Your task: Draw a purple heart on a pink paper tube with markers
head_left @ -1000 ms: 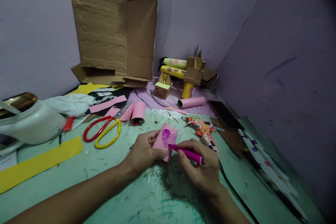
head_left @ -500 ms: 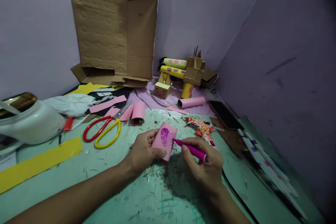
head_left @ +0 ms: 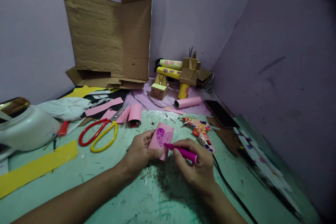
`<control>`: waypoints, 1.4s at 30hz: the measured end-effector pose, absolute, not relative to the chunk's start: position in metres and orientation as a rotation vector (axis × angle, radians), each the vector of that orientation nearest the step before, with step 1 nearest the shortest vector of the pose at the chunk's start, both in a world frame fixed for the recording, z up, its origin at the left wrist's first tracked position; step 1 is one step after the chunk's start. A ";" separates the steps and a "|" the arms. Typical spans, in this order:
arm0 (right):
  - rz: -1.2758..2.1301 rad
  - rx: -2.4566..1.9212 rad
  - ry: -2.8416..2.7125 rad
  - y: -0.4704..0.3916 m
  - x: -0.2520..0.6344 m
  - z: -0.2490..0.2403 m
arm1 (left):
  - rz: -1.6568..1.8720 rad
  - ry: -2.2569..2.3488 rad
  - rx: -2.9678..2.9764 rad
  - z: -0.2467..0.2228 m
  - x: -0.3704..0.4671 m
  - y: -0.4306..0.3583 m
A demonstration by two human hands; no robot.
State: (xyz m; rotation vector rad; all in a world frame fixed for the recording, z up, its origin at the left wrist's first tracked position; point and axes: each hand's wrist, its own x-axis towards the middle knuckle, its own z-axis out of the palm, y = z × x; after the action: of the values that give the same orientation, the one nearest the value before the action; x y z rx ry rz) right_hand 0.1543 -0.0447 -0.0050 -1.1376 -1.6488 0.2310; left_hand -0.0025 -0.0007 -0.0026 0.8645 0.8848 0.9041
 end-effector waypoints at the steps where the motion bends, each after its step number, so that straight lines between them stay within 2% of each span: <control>1: 0.207 -1.156 -1.613 -0.045 0.155 -0.006 | 0.905 0.885 0.857 -0.003 -0.003 0.000; 6: 0.164 -1.222 -1.350 -0.044 0.160 -0.008 | 0.875 0.867 0.784 -0.007 -0.004 0.001; 14: 0.598 -1.096 -1.443 -0.044 0.154 0.002 | 0.847 0.727 0.764 0.001 -0.002 0.001; 24: 0.684 -1.036 -1.447 -0.048 0.155 -0.002 | 0.843 0.730 0.879 -0.008 -0.002 0.002; 31: 0.530 -1.190 -1.240 -0.043 0.157 0.001 | 0.867 0.833 0.833 -0.003 -0.001 0.000; 42: 0.836 -1.199 -1.087 -0.038 0.160 -0.015 | 0.843 0.883 0.817 0.000 -0.002 -0.001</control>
State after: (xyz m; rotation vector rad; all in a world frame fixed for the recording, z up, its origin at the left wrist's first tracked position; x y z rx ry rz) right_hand 0.1598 -0.0378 -0.0146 -1.1987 -1.0865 0.8361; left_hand -0.0022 -0.0009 0.0003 0.8170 0.8826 0.8428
